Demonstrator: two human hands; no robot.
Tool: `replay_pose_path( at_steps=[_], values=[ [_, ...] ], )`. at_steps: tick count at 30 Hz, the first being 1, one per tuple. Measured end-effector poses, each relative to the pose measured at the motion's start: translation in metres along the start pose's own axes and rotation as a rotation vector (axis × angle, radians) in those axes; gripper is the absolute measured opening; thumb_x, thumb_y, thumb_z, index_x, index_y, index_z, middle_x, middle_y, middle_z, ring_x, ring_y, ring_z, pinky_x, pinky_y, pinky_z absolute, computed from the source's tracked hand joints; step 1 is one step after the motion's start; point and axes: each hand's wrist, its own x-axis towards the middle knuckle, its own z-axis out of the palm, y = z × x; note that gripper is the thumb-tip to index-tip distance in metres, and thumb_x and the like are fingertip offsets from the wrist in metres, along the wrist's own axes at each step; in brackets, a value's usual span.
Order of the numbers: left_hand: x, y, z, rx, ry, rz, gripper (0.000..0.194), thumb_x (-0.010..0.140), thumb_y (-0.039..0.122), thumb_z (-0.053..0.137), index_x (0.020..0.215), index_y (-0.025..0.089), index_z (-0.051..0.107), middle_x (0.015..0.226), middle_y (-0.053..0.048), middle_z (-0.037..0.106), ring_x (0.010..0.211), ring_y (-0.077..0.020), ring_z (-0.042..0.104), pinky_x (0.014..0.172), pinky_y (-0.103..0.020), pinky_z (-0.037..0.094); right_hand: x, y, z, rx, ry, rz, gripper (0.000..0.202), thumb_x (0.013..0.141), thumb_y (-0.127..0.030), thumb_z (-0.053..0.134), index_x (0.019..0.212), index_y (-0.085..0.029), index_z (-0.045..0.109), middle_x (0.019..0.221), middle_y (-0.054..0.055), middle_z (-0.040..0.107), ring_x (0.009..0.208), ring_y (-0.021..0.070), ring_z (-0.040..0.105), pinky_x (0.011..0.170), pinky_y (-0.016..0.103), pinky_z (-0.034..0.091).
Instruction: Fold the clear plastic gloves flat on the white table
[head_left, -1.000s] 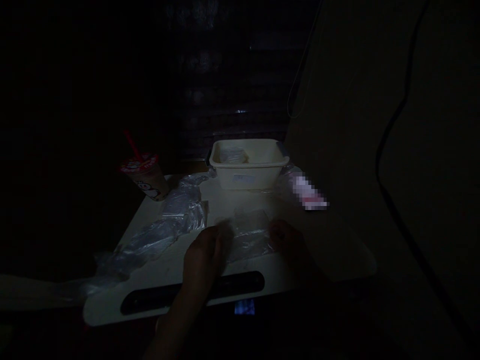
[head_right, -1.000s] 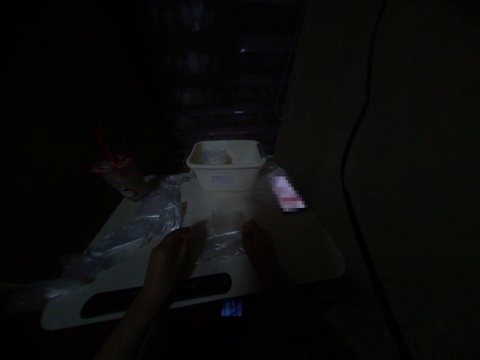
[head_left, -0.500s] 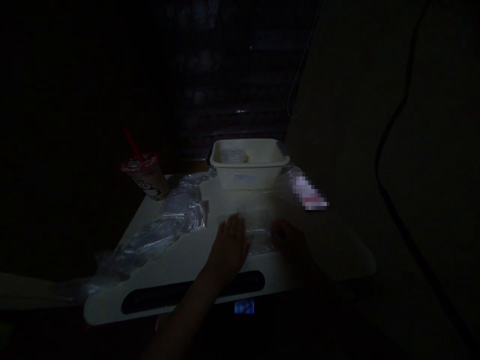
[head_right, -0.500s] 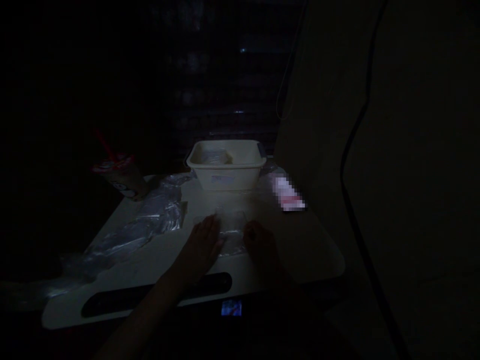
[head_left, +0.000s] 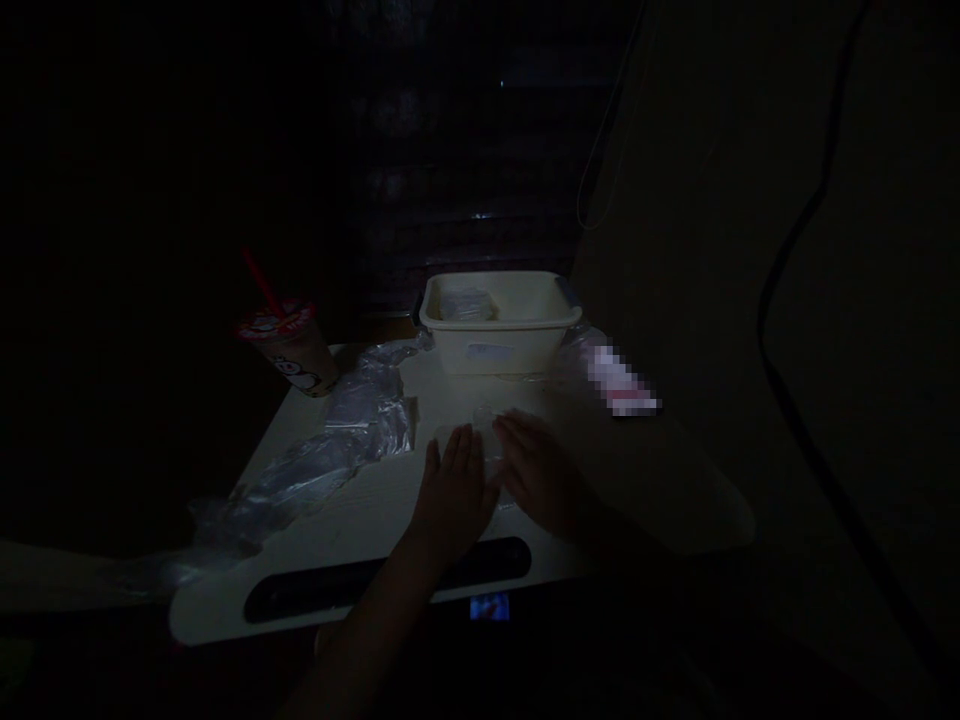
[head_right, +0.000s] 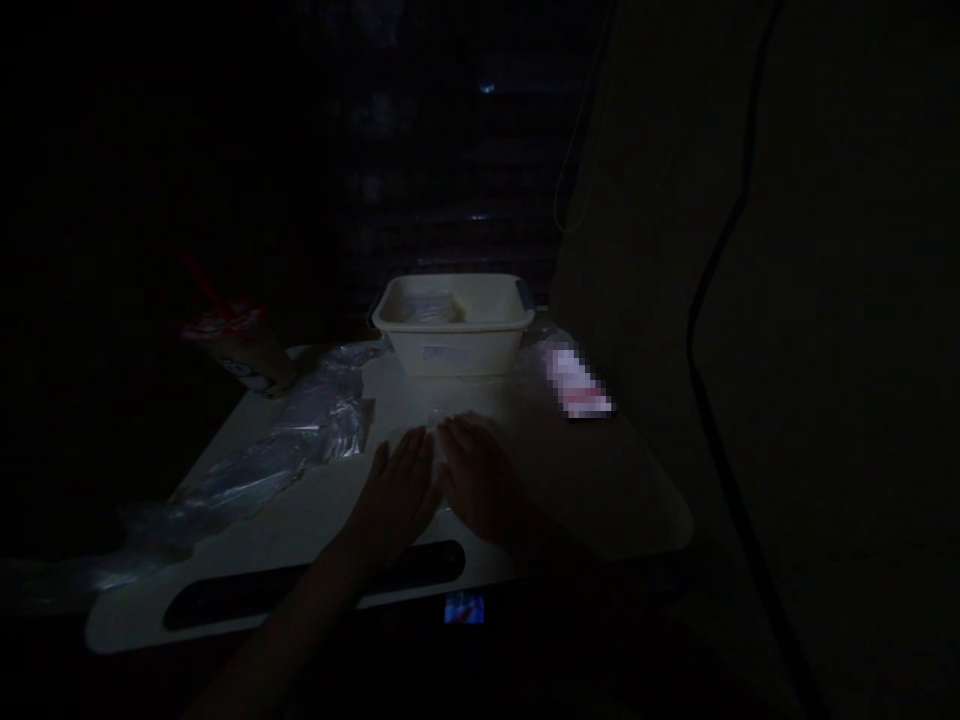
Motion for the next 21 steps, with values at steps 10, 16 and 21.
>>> replay_pose_path(
  at_steps=[10,16,21],
  values=[
    [-0.002,-0.002,0.001,0.020,-0.001,-0.040,0.059,0.080,0.042,0.026,0.122,0.000,0.030,0.128,-0.022,0.029,0.120,-0.0301,0.023,0.092,-0.052,0.021,-0.006,0.016,0.021,-0.179,-0.153,-0.002,0.051,0.081,-0.036,0.029,0.121,-0.005,0.035,0.128,0.016,0.034,0.119,0.0245,0.026,0.095,0.048,0.017],
    [-0.004,-0.004,0.002,0.027,0.015,-0.055,0.070,0.077,0.054,0.024,0.121,-0.001,0.030,0.128,-0.024,0.029,0.120,-0.0316,0.021,0.092,-0.053,0.018,-0.011,0.021,0.015,-0.205,-0.139,0.053,0.055,0.080,-0.042,0.030,0.120,-0.005,0.037,0.127,0.018,0.034,0.118,0.0265,0.028,0.093,0.049,0.018],
    [-0.006,-0.010,-0.002,0.009,-0.014,-0.034,0.065,0.079,0.051,0.023,0.121,0.001,0.030,0.129,-0.022,0.029,0.120,-0.0298,0.022,0.093,-0.053,0.017,-0.014,0.029,0.014,-0.212,-0.124,0.064,0.051,0.081,-0.039,0.030,0.119,-0.005,0.038,0.126,0.019,0.035,0.117,0.0262,0.029,0.092,0.049,0.019]
  ],
)
